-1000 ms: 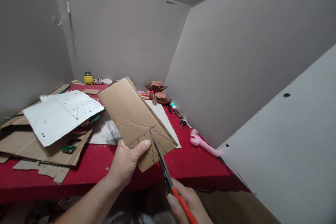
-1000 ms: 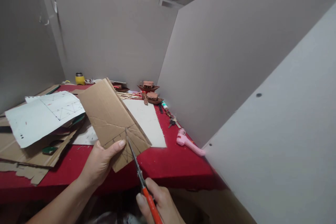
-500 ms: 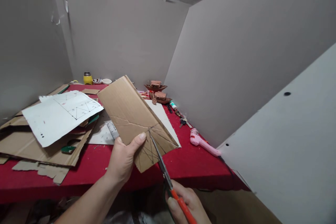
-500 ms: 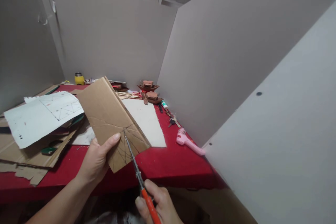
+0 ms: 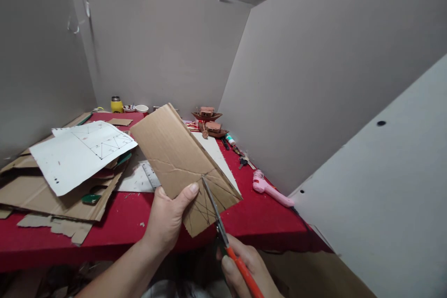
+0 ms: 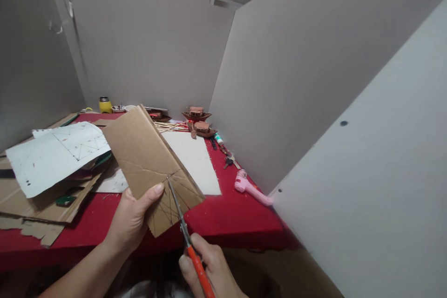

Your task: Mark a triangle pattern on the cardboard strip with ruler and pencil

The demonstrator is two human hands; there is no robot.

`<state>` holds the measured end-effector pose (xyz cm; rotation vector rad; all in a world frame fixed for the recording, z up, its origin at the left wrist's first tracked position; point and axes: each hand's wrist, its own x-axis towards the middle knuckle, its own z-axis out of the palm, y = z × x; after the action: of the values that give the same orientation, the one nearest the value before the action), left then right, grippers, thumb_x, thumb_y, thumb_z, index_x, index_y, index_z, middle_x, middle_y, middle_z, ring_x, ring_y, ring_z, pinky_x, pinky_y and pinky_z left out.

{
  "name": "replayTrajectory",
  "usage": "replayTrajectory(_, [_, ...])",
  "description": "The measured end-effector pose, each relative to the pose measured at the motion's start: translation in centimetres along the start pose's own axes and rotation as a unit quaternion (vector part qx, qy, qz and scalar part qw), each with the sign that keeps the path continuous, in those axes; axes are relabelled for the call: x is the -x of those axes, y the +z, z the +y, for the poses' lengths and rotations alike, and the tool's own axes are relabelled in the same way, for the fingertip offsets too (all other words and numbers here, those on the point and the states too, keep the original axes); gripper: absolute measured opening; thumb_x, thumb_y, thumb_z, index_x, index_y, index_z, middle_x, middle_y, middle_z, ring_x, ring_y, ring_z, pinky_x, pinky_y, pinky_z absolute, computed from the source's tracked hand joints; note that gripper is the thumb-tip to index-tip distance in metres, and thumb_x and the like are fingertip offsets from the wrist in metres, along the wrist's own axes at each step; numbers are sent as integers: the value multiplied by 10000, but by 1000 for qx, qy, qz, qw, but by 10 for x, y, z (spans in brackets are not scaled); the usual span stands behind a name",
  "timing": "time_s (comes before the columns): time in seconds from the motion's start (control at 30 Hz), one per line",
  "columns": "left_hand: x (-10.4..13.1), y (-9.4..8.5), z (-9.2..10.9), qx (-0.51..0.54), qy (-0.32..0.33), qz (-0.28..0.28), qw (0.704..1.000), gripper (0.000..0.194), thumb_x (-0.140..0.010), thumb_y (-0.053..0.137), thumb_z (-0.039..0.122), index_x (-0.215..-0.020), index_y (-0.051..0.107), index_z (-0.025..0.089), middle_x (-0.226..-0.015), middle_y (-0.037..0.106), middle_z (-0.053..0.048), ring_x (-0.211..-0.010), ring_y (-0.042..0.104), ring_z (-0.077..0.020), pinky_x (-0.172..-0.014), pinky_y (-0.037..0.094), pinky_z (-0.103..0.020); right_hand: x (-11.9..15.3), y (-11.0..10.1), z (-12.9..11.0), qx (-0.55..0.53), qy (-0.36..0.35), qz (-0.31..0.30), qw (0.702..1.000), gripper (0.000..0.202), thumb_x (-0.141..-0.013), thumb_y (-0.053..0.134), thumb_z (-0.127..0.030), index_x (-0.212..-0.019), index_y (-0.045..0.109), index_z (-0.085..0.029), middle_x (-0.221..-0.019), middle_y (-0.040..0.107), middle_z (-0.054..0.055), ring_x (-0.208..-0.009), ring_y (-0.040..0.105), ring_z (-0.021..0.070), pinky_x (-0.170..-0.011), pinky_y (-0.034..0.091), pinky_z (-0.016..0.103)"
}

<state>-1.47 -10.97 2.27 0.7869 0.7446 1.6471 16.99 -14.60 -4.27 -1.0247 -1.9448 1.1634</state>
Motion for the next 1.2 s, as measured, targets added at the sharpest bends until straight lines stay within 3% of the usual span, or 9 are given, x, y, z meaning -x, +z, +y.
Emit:
replayTrajectory(0.23, [3, 3, -1, -2, 1, -11, 1000, 610, -754, 813, 313, -1305, 611, 147, -1161, 731, -126, -1066, 687, -280, -927, 543, -368, 4, 7, -6, -27, 15, 31, 999, 463, -927, 399, -661, -744, 370, -237, -545, 359, -69, -456, 314, 82, -405, 254, 220])
replayTrajectory(0.47, [1, 5, 5, 23, -17, 7, 1000, 655, -726, 835, 290, -1320, 598, 147, -1131, 742, -120, -1016, 703, -268, -881, 564, -353, 5, 5, -3, -22, -8, 25, 999, 478, -918, 416, -668, -732, 421, -227, -533, 365, -63, -458, 332, 88, -407, 267, 218])
replayTrajectory(0.63, [1, 8, 8, 31, -16, 2, 999, 602, -739, 829, 289, -1293, 625, 169, -1114, 750, -100, -1021, 704, -267, -881, 568, -350, 6, 2, 2, 14, 23, 37, 999, 462, -922, 403, -674, -868, 509, -228, -530, 389, -62, -454, 342, 107, -437, 316, 230])
replayTrajectory(0.83, [5, 9, 3, 36, -27, 3, 999, 648, -743, 824, 300, -1331, 588, 164, -1145, 741, -114, -1092, 685, -283, -959, 541, -398, 0, 1, -6, -2, 0, -2, 1000, 486, -910, 360, -702, -772, 386, -237, -562, 357, -60, -480, 318, 97, -422, 286, 224])
replayTrajectory(1.03, [5, 9, 3, 42, -39, -4, 998, 661, -741, 826, 295, -1338, 579, 160, -1133, 744, -117, -1069, 695, -286, -942, 552, -405, 2, 4, -3, -7, 1, 26, 1000, 464, -922, 387, -662, -733, 363, -239, -543, 319, -72, -458, 286, 88, -412, 252, 231])
replayTrajectory(1.2, [6, 9, 4, 35, -37, -7, 999, 616, -752, 817, 291, -1313, 598, 163, -1118, 749, -105, -1014, 712, -249, -872, 574, -334, 7, 1, 6, 13, -2, 20, 1000, 485, -914, 390, -680, -774, 478, -224, -542, 358, -56, -468, 330, 104, -420, 293, 226])
